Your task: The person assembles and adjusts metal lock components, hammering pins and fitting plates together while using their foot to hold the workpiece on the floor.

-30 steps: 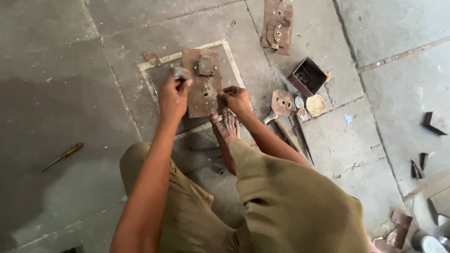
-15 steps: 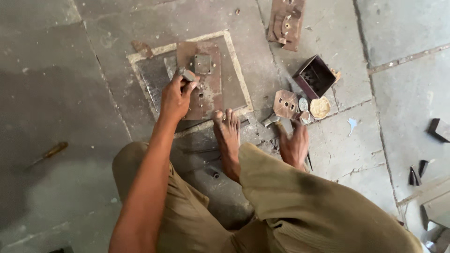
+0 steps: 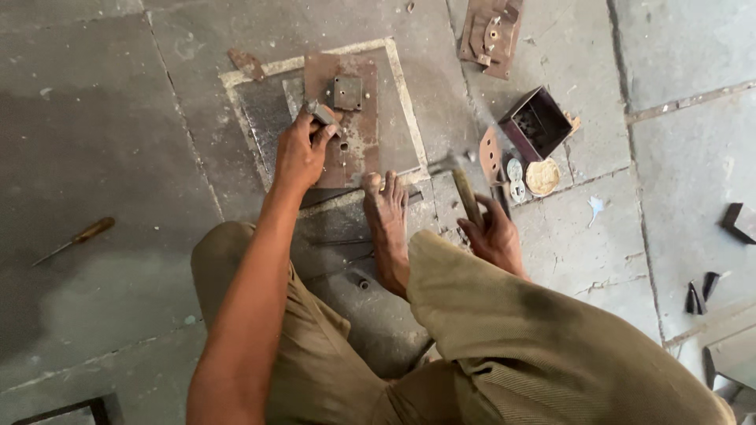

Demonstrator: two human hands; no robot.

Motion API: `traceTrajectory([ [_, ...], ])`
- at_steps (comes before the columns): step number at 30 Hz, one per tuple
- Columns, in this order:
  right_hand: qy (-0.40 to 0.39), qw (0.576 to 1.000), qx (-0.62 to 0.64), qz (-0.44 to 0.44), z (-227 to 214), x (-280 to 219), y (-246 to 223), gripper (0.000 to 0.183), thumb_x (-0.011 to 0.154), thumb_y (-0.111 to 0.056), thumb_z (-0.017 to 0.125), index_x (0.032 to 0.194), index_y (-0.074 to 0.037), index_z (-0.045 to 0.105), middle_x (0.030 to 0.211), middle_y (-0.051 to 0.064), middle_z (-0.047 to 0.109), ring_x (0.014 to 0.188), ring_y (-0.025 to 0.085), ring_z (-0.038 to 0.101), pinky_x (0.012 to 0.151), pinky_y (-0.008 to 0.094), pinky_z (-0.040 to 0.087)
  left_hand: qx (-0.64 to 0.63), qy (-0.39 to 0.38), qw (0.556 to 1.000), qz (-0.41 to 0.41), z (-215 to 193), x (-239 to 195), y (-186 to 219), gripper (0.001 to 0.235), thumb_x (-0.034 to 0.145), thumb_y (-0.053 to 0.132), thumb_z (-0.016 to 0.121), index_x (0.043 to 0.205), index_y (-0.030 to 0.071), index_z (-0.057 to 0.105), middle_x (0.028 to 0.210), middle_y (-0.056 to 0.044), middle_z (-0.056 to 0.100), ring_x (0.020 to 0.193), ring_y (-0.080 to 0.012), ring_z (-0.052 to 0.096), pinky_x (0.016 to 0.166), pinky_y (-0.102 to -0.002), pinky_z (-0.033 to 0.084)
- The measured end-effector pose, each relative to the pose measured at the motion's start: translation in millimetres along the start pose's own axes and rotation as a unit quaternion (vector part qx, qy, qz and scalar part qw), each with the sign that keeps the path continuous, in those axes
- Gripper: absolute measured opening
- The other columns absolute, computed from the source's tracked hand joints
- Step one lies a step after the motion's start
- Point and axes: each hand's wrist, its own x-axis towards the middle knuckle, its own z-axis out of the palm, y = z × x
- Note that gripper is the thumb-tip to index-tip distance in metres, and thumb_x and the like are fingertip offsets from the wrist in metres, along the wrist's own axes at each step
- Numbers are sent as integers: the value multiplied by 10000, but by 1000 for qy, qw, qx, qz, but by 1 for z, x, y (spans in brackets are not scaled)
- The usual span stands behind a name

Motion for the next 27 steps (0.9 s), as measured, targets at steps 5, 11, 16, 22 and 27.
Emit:
traceTrajectory([
  [5, 25, 974, -24, -226, -25, 19, -89, 617, 930, -152, 762, 1499, -80, 534, 906, 127, 736, 735, 138, 676, 629, 329, 536, -46, 7, 999, 6, 0, 1, -3, 223, 1018, 174, 656, 1218, 77, 640, 1148, -94, 775, 1035, -254, 758, 858, -389, 575],
  [11, 51, 912, -74, -399, -54, 42, -159, 575, 1018, -100, 777, 1529, -86, 514, 1020, 146, 766, 731, 150, 680, 582, 287, 553, -33, 3, 999, -1, 2, 2, -4, 212, 1013, 143, 652, 1209, 67, 628, 1171, -84, 778, 1041, -236, 758, 872, -377, 572],
  [16, 74, 852, -9, -519, -68, 48, -188, 550, 1096, -15, 704, 1566, -74, 424, 1213, 178, 708, 918, 146, 725, 775, 268, 668, -24, 5, 999, 23, 1, 4, -5, 198, 1015, 118, 643, 1201, 55, 616, 1162, -106, 776, 1036, -278, 759, 847, -397, 585],
  [22, 37, 856, -246, -454, -18, 59, -215, 477, 1103, -116, 633, 1535, -296, 545, 1040, 88, 704, 602, 138, 580, 454, 276, 491, 7, 8, 997, 73, 4, -1, -4, 261, 1009, 103, 645, 1261, 45, 604, 1111, -135, 770, 983, -338, 758, 797, -429, 593],
  [27, -20, 903, -256, -345, -12, 68, -180, 466, 1077, -253, 599, 1535, -259, 508, 928, 145, 690, 584, 280, 584, 504, 414, 488, 16, 25, 998, 54, 12, 0, -15, 215, 1037, 148, 633, 1218, 37, 600, 1111, -142, 788, 953, -317, 775, 781, -414, 593],
])
